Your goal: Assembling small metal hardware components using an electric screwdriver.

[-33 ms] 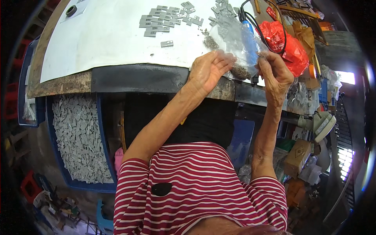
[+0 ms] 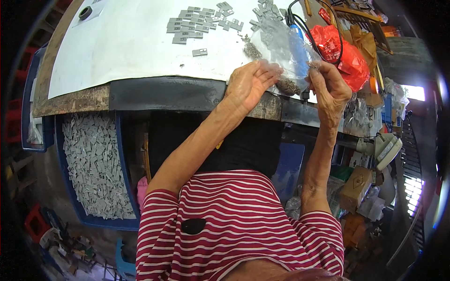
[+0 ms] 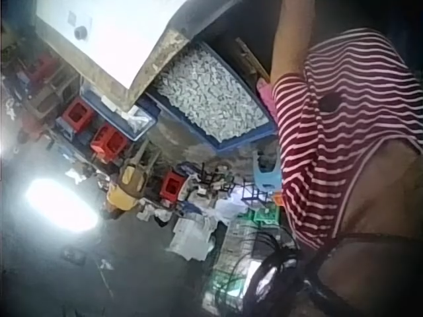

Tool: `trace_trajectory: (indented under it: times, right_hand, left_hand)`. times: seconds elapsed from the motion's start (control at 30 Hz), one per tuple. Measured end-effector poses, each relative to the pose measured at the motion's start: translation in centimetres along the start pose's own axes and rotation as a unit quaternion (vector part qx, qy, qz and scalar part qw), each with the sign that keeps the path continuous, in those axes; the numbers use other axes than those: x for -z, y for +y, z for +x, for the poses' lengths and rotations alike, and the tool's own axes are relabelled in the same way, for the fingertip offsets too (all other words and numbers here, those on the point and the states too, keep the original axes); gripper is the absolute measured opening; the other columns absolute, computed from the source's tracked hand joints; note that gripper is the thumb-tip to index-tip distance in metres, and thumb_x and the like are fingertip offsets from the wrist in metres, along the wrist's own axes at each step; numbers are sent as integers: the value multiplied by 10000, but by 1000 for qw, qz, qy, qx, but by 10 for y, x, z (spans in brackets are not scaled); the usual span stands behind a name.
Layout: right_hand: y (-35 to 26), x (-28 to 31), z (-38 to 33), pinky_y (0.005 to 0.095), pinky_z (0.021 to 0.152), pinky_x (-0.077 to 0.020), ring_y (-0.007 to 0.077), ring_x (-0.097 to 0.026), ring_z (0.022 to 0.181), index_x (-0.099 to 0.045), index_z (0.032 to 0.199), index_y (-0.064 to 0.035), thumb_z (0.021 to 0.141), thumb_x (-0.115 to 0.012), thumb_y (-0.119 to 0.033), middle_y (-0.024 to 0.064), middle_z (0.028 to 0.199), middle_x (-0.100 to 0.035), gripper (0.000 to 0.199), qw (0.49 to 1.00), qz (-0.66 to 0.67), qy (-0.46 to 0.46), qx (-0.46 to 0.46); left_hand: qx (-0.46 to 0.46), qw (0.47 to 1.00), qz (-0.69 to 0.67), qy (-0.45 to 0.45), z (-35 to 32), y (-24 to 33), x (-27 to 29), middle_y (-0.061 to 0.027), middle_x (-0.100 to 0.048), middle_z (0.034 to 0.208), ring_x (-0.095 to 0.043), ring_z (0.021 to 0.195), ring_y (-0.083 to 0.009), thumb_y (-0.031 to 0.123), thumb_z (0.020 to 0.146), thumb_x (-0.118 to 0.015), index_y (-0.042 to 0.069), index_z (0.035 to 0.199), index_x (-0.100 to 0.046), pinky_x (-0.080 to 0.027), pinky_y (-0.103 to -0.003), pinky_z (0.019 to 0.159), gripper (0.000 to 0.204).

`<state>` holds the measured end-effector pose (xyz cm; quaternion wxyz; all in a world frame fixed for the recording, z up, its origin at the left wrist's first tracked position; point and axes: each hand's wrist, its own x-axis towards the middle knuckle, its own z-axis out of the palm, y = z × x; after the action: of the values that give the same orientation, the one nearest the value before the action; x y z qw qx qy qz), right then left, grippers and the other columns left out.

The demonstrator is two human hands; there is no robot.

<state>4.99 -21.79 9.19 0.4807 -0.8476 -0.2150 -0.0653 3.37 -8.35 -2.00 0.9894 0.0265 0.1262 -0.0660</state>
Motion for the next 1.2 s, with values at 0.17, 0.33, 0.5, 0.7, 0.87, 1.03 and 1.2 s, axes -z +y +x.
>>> trace_trajectory:
  times: [0.17,0.33,0.5,0.7,0.87,1.03,1.2]
  right_hand:
    - [-2,1,0,173,531,-408,44,-513,592,-596,920,22,822,-583,-46,1,695,-582,120,1000,-4,1,11]
    - [-3,1,-3,172,525,-405,42,-511,597,-596,924,23,819,-587,-37,2,706,-581,122,1000,-13,11,9]
    - [-3,3,-7,175,524,-403,41,-509,604,-596,920,25,817,-583,-26,5,711,-579,116,1000,-7,15,1]
    - [8,1,-24,174,538,-408,48,-515,605,-601,928,10,824,-572,-27,11,710,-584,114,999,-20,33,9]
    - [13,-4,-42,185,548,-433,61,-542,615,-604,927,-3,830,-569,-35,20,714,-594,108,997,4,67,-26]
    - [22,-8,-60,194,561,-450,71,-556,618,-600,938,-10,836,-564,-33,30,731,-603,111,995,25,91,-35]
    - [30,-14,-74,205,566,-462,92,-580,634,-593,944,-3,839,-556,-13,50,759,-614,112,994,32,92,-38]
  left_hand:
    - [-5,1000,-12,-9,2,1,-1,-264,-542,1002,-558,964,-366,111,892,-413,-58,926,-466,-470,-424,840,180]
    - [-14,1000,-16,10,0,1,-4,-264,-539,1003,-553,967,-375,112,895,-410,-64,928,-458,-465,-443,854,186]
    - [4,1000,18,6,-4,4,-11,-274,-414,1215,-427,1144,-373,151,946,-308,-115,1197,-306,-368,-456,986,366]
    - [-4,1000,11,23,-3,3,-10,-289,-427,1192,-460,1110,-380,129,941,-318,-126,1169,-325,-399,-464,959,343]
    - [-25,1000,8,7,1,1,-1,-238,-501,1050,-547,964,-347,83,874,-442,-87,1027,-417,-469,-445,856,231]
    - [-35,999,22,17,1,-2,-2,-229,-508,1047,-545,970,-331,99,877,-443,-72,1055,-417,-467,-430,858,248]
    - [-42,997,51,26,-3,-1,-7,-224,-511,1067,-539,978,-327,126,888,-430,-59,1093,-407,-461,-425,861,276]
